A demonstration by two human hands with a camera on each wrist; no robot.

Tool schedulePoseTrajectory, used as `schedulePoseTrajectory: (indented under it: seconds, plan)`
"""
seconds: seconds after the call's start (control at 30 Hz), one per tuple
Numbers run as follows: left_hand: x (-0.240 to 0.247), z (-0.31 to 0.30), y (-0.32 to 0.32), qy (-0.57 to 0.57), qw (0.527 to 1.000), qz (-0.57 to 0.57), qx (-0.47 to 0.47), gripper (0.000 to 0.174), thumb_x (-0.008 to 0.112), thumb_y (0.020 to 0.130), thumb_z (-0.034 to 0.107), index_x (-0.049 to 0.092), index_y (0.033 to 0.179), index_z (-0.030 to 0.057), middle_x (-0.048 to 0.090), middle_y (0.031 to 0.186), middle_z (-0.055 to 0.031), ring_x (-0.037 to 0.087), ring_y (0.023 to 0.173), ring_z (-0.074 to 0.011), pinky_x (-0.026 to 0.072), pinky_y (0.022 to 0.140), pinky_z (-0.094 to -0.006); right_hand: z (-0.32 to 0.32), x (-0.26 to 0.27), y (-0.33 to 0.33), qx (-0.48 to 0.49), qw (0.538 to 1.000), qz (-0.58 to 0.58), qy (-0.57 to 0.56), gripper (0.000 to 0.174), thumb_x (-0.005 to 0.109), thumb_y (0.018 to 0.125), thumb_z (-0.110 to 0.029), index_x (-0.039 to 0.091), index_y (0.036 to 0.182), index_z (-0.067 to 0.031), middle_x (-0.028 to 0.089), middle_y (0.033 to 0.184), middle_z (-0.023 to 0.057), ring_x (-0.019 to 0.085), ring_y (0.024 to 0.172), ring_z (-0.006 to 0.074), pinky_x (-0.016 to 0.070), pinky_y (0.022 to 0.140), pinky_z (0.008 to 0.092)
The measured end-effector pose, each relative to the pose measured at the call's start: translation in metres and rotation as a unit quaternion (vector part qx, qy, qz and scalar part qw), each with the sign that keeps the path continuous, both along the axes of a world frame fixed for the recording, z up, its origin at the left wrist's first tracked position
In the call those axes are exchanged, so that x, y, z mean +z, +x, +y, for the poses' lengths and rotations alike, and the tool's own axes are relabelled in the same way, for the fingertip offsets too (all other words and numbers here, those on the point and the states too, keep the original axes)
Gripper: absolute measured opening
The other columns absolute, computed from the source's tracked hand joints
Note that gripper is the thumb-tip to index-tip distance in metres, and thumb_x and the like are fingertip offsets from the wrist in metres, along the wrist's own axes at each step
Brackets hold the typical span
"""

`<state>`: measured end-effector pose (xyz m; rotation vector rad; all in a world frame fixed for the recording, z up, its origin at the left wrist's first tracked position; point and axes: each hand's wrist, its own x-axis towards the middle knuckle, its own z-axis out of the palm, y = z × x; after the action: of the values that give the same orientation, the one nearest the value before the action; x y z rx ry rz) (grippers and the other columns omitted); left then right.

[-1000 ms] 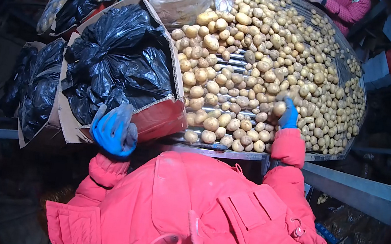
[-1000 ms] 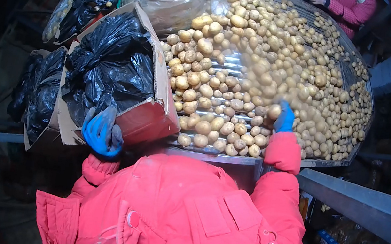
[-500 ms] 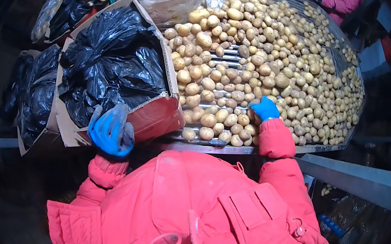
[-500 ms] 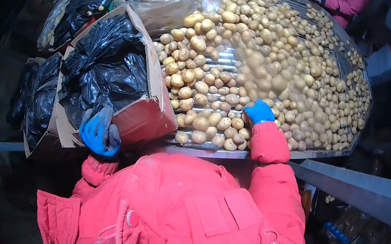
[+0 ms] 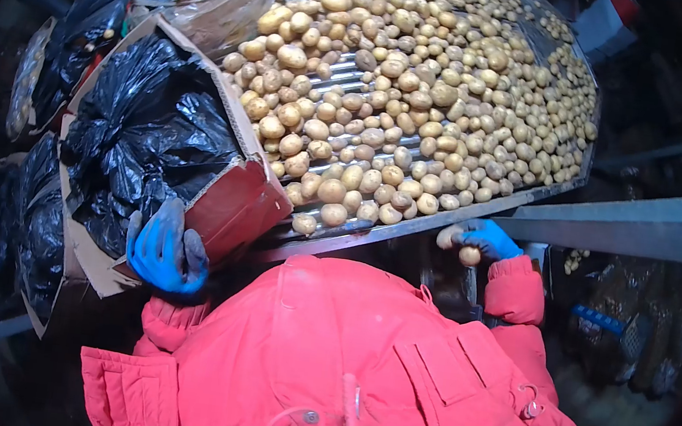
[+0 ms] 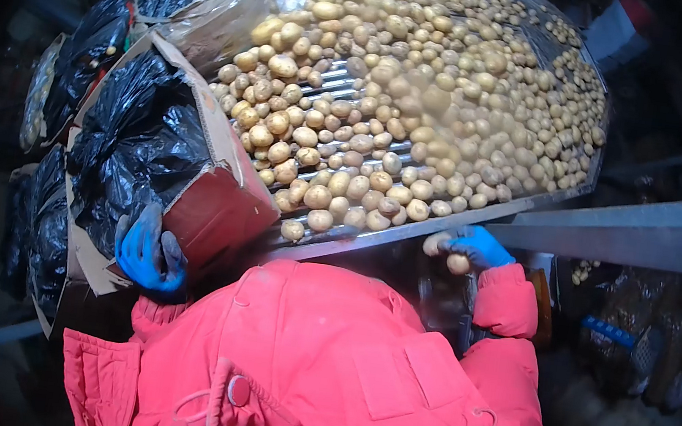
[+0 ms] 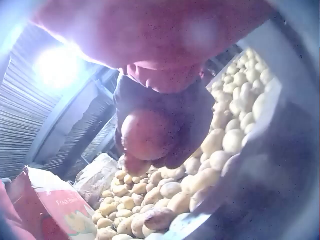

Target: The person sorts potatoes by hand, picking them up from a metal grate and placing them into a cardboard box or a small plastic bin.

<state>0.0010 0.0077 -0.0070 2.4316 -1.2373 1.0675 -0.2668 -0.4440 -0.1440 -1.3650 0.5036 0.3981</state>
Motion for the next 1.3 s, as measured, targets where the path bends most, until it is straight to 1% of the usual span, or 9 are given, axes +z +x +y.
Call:
schedulePoseTrajectory:
  seconds: [0.3, 0.47, 0.6, 0.8, 0.9, 1.07, 1.17, 1.23, 1.3]
  plan:
    - [0.0, 0.0, 0.002, -0.004, 1.0, -0.008, -0.022, 0.031, 0.057, 0.095, 0.022, 0.069, 0.113, -0.0004, 0.071, 0.114, -0.0115, 0.065, 0.1, -0.0258, 0.0447, 0.1, -0.0469, -0.007, -0.122, -0.112, -0.107, 0.926, 0.335, -0.14, 0.04, 0.068, 0.088, -0.042, 0.067, 0.101, -0.0045, 0.065, 0.082, 0.0066, 0.061, 0.071, 0.0198, 0.0504, 0.062, 0.036]
    - [0.003, 0.0, -0.001, 0.002, 1.0, -0.007, -0.015, 0.031, 0.057, 0.094, 0.022, 0.07, 0.112, -0.0008, 0.071, 0.111, -0.0119, 0.066, 0.097, -0.0266, 0.0442, 0.101, -0.0474, 0.018, -0.024, -0.008, -0.127, 0.989, 0.055, 0.046, 0.036, 0.065, 0.094, -0.028, 0.065, 0.118, 0.0003, 0.07, 0.101, 0.01, 0.066, 0.091, 0.0178, 0.0547, 0.074, 0.0307]
    - [0.002, -0.001, -0.002, -0.012, 1.0, -0.009, -0.018, 0.031, 0.058, 0.094, 0.023, 0.07, 0.111, -0.0004, 0.071, 0.11, -0.0122, 0.067, 0.096, -0.0271, 0.0446, 0.1, -0.0484, 0.032, -0.058, 0.082, -0.091, 0.931, -0.168, -0.311, 0.036, 0.067, 0.091, -0.027, 0.065, 0.12, -0.0062, 0.069, 0.106, 0.0142, 0.068, 0.095, 0.0261, 0.0539, 0.083, 0.0344]
    - [0.0, -0.004, -0.003, -0.029, 0.999, -0.014, -0.003, 0.029, 0.058, 0.094, 0.023, 0.07, 0.11, 0.0022, 0.071, 0.11, -0.01, 0.066, 0.097, -0.0256, 0.045, 0.099, -0.0495, 0.045, -0.09, 0.175, -0.058, 0.806, -0.057, -0.586, 0.061, 0.071, 0.083, -0.037, 0.055, 0.135, -0.01, 0.062, 0.125, 0.0192, 0.06, 0.116, 0.0357, 0.0491, 0.098, 0.042]
    - [-0.002, -0.004, -0.003, -0.036, 0.999, -0.02, 0.007, 0.028, 0.058, 0.094, 0.023, 0.071, 0.109, 0.0042, 0.071, 0.111, -0.008, 0.066, 0.1, -0.0242, 0.045, 0.099, -0.0493, 0.04, -0.087, 0.199, 0.006, 0.816, 0.044, -0.576, 0.064, 0.071, 0.081, -0.04, 0.054, 0.135, -0.0103, 0.061, 0.126, 0.021, 0.06, 0.114, 0.0392, 0.0491, 0.097, 0.0456]
    - [-0.001, -0.003, -0.004, -0.031, 0.999, -0.005, 0.021, 0.028, 0.058, 0.094, 0.025, 0.072, 0.107, 0.0054, 0.071, 0.11, -0.0083, 0.066, 0.1, -0.024, 0.0449, 0.1, -0.0482, -0.02, -0.107, 0.19, -0.04, 0.973, -0.067, -0.219, 0.045, 0.069, 0.088, -0.033, 0.064, 0.12, -0.0028, 0.069, 0.106, 0.0112, 0.067, 0.097, 0.0265, 0.0537, 0.083, 0.0389]
    - [-0.002, -0.003, -0.003, -0.029, 0.999, -0.014, 0.033, 0.028, 0.058, 0.094, 0.026, 0.072, 0.107, 0.0056, 0.071, 0.108, -0.0089, 0.066, 0.098, -0.0244, 0.0454, 0.099, -0.0472, -0.014, -0.061, 0.177, -0.136, 0.969, -0.064, 0.195, 0.043, 0.066, 0.092, -0.031, 0.062, 0.126, -0.0053, 0.069, 0.113, 0.011, 0.067, 0.103, 0.0238, 0.0558, 0.086, 0.0361]
    - [-0.002, -0.004, -0.004, -0.025, 0.999, -0.013, 0.039, 0.028, 0.059, 0.094, 0.026, 0.072, 0.107, 0.0055, 0.07, 0.107, -0.0087, 0.067, 0.097, -0.0246, 0.0455, 0.099, -0.0469, -0.009, -0.065, 0.186, -0.156, 0.933, -0.113, 0.304, 0.043, 0.066, 0.093, -0.029, 0.061, 0.128, -0.0051, 0.068, 0.114, 0.0124, 0.066, 0.106, 0.0247, 0.0561, 0.088, 0.0368]
    - [0.0, -0.004, -0.004, -0.015, 0.999, -0.007, 0.043, 0.028, 0.059, 0.094, 0.026, 0.072, 0.107, 0.006, 0.07, 0.108, -0.008, 0.066, 0.098, -0.0241, 0.0458, 0.098, -0.0463, 0.009, -0.07, 0.214, -0.182, 0.969, -0.069, 0.154, 0.033, 0.064, 0.092, -0.029, 0.069, 0.112, -0.0039, 0.07, 0.106, 0.0089, 0.067, 0.093, 0.0224, 0.0558, 0.078, 0.0368]
